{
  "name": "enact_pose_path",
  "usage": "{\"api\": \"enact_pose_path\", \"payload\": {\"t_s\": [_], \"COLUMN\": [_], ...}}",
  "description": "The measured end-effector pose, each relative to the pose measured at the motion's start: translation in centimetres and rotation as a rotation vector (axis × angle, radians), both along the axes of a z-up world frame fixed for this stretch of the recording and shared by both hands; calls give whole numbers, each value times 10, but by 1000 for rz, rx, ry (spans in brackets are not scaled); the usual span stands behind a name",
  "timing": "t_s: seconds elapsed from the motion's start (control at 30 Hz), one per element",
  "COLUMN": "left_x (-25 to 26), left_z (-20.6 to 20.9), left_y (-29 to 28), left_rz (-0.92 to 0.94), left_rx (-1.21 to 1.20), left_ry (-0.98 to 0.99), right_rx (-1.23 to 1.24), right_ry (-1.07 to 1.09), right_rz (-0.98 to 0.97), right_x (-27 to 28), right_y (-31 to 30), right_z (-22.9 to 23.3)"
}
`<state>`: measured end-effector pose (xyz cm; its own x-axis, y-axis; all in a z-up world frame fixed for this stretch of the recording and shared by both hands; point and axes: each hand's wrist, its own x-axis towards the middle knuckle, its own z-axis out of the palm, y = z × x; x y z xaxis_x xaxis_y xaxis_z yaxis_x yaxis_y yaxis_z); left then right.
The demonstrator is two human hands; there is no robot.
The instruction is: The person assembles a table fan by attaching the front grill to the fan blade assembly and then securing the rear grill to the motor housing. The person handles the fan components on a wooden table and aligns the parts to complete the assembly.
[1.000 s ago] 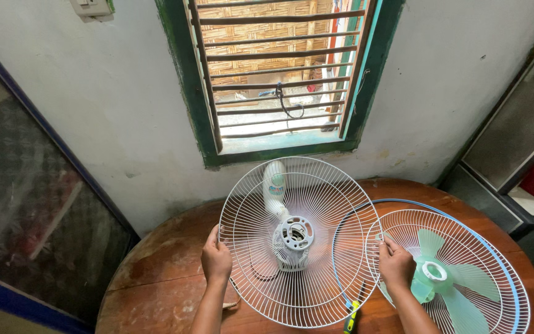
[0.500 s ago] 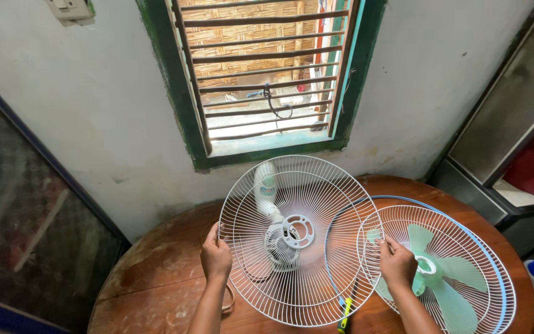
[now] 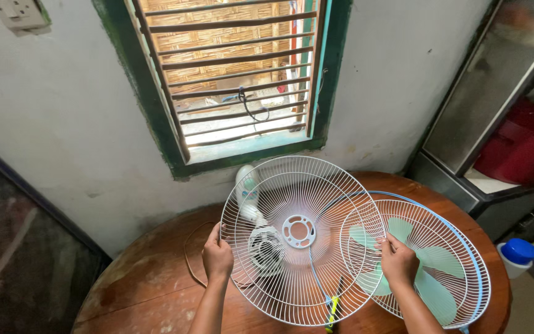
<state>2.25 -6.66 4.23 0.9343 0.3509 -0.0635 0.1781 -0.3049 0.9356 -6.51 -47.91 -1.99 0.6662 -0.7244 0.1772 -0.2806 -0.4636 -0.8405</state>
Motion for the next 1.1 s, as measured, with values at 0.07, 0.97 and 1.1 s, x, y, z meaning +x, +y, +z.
{"api": "enact_pose_path", "payload": {"t_s": [0.07, 0.97, 1.1], "left_x": [0, 44, 49], "left_z": [1, -40, -54], "left_y": [-8, -131, -153], "left_rz": [-11, -301, -359], "left_rx": [2, -70, -132], "left_ry": [-80, -149, -228], "right_rx": [-1, 58, 76], "right_ry": [31, 42, -4], "right_rz": [-22, -185, -211], "right_x": [-4, -58, -64], "right_y": [-5, -113, -133], "right_z": [4, -24, -36]}}
